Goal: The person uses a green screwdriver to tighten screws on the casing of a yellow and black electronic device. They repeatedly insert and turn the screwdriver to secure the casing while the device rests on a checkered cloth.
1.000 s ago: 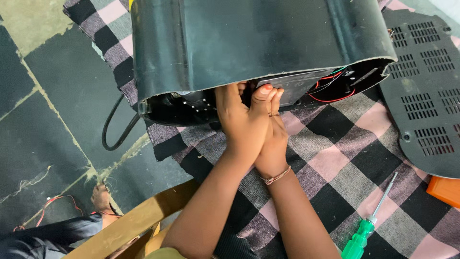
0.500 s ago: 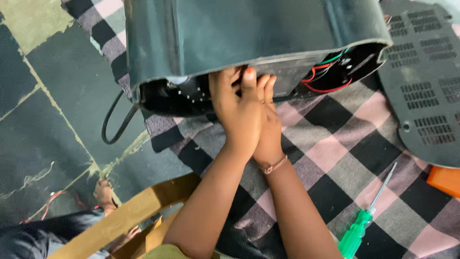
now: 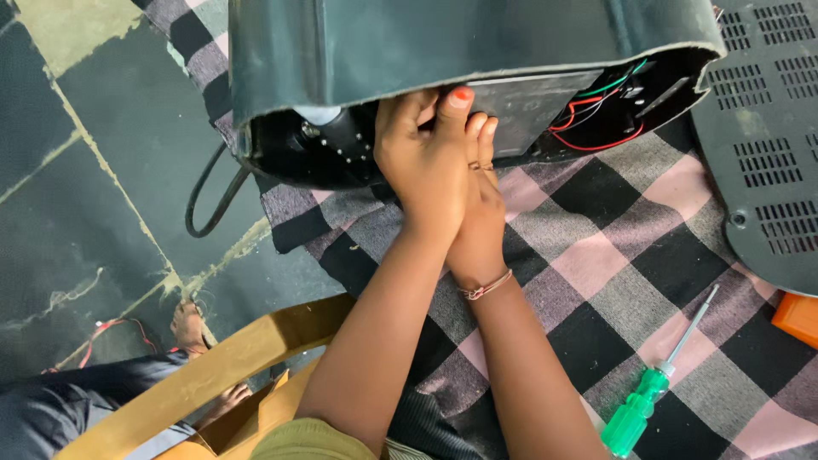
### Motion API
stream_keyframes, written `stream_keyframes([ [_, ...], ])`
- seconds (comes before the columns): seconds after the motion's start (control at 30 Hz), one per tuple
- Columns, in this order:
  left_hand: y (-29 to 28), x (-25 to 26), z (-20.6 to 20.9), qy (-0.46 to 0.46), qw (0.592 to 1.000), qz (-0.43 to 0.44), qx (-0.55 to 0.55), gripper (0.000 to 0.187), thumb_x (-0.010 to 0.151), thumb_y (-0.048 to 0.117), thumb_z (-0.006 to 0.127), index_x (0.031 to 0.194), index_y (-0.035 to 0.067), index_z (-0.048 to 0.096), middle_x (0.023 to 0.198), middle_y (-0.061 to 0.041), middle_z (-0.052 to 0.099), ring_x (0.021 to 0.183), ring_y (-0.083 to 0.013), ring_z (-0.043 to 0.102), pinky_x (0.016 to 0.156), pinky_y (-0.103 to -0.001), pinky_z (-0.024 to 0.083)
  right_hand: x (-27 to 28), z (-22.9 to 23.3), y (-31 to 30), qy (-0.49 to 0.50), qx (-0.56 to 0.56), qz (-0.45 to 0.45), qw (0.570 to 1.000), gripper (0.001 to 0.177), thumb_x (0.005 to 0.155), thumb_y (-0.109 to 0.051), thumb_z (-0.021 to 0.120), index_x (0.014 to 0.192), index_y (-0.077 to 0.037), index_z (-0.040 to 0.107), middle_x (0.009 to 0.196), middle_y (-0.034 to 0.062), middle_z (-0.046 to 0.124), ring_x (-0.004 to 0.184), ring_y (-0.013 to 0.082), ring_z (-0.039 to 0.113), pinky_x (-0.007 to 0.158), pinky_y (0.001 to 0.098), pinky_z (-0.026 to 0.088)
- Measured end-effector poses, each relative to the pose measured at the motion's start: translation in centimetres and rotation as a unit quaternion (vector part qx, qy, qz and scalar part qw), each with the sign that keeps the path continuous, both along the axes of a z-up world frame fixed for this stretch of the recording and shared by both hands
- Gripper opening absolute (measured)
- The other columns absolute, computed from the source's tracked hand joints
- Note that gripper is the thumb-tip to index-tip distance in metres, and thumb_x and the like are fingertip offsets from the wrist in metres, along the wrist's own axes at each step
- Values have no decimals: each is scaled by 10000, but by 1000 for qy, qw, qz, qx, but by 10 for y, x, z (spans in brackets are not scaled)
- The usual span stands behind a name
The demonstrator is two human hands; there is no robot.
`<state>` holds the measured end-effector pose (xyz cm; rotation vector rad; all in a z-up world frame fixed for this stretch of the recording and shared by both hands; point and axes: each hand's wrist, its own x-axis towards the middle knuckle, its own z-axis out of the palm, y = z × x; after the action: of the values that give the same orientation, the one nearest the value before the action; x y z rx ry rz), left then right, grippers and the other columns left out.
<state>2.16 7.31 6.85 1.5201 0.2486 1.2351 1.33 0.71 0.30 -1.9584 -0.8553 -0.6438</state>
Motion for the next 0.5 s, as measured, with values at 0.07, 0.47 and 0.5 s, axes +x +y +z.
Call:
stream_keyframes([
  [0.07,5,0,-3,9,1000,-18,-6,251,957,214,786,1067,-8,744,1106,-58,693,960,-173,734,891,-289,599,-6,2,-4,-9,38,28,999,564,1056,-89,618,1555,88,423,1653,302,357,1549,465,381,1205,458,462],
  [0.47,-13,-73,3,112,991,-39,54,280,986,201,714,1202,31,659,1087,-66,618,948,-136,667,803,-256,556,-28,49,-18,64,329,-18,942,108,1049,-6,711,1155,7,698,1167,42,661,984,109,616,846,235,509],
  [0.5,-12,-81,1,114,992,-49,37,227,1015,185,682,1178,28,670,1067,-64,622,916,-132,657,790,-257,551,-31,55,-17,70,305,-27,950,111,1025,2,728,1135,4,714,1134,47,676,889,107,592,771,229,486],
])
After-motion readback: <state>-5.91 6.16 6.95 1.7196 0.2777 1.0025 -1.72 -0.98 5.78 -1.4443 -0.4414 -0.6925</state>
